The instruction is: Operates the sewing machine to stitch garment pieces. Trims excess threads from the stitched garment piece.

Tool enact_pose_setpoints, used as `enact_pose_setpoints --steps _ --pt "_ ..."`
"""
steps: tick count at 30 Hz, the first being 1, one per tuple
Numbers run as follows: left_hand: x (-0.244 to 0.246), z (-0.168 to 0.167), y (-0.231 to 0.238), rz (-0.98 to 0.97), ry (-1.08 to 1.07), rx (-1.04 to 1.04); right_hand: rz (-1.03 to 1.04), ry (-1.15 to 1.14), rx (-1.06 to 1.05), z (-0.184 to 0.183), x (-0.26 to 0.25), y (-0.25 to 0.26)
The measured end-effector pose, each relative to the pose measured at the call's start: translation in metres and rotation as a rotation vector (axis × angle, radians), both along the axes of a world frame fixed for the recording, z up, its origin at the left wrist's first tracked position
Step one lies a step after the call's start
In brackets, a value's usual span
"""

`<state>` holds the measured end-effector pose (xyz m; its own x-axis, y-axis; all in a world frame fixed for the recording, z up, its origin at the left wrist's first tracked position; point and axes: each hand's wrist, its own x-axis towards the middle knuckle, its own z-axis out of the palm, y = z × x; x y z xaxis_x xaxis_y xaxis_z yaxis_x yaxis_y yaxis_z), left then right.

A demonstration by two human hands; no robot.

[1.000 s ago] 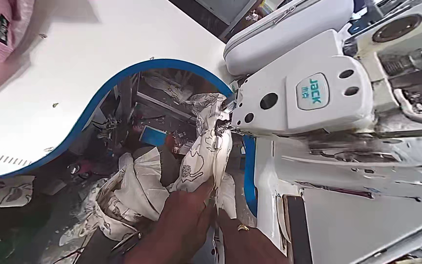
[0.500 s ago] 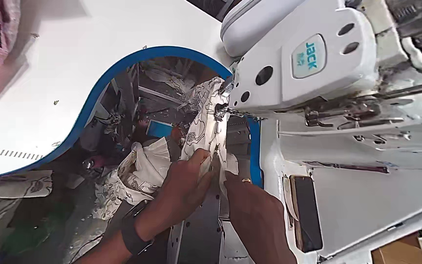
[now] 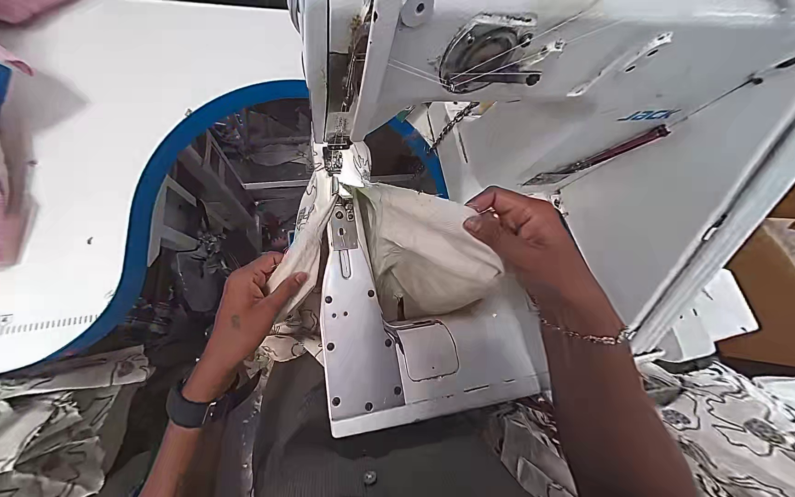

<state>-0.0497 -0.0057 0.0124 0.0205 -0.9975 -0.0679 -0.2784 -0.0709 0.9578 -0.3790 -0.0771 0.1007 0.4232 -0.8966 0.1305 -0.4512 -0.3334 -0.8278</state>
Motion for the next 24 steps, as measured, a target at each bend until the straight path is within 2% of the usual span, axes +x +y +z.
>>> enact_pose_setpoints --steps 2,4,5,9,12,15,20,24 --pt "-0.003 -0.004 -0.011 0.008 -0.024 -0.030 -0.004 0.406 -0.155 0.012 -0.009 -0.002" --pt "-0.010 -0.010 -0.031 0.034 -0.017 -0.067 0.112 0.667 -0.043 0.018 0.005 0.000" --pt "-0.014 -0.014 -0.045 0.024 0.007 -0.064 0.143 0.715 0.025 0.015 0.019 -0.001" --pt "-0.024 -0.025 -0.092 -0.084 0.082 0.017 0.045 0.550 -0.113 -0.026 0.091 -0.025" --pt "-0.016 -0.016 -0.103 -0.061 -0.143 -0.099 -0.083 0.555 -0.208 -0.045 0.114 -0.041" --pt "-0.014 -0.014 -0.130 0.062 -0.333 -0.250 -0.154 0.616 -0.231 -0.062 0.111 -0.051" --pt "-0.024 -0.015 -0.201 0.187 -0.159 -0.264 -0.124 0.835 -0.057 -0.069 0.114 -0.057" --pt "-0.017 -0.018 -0.246 0.141 -0.014 -0.259 -0.135 0.805 -0.090 -0.062 0.113 -0.057"
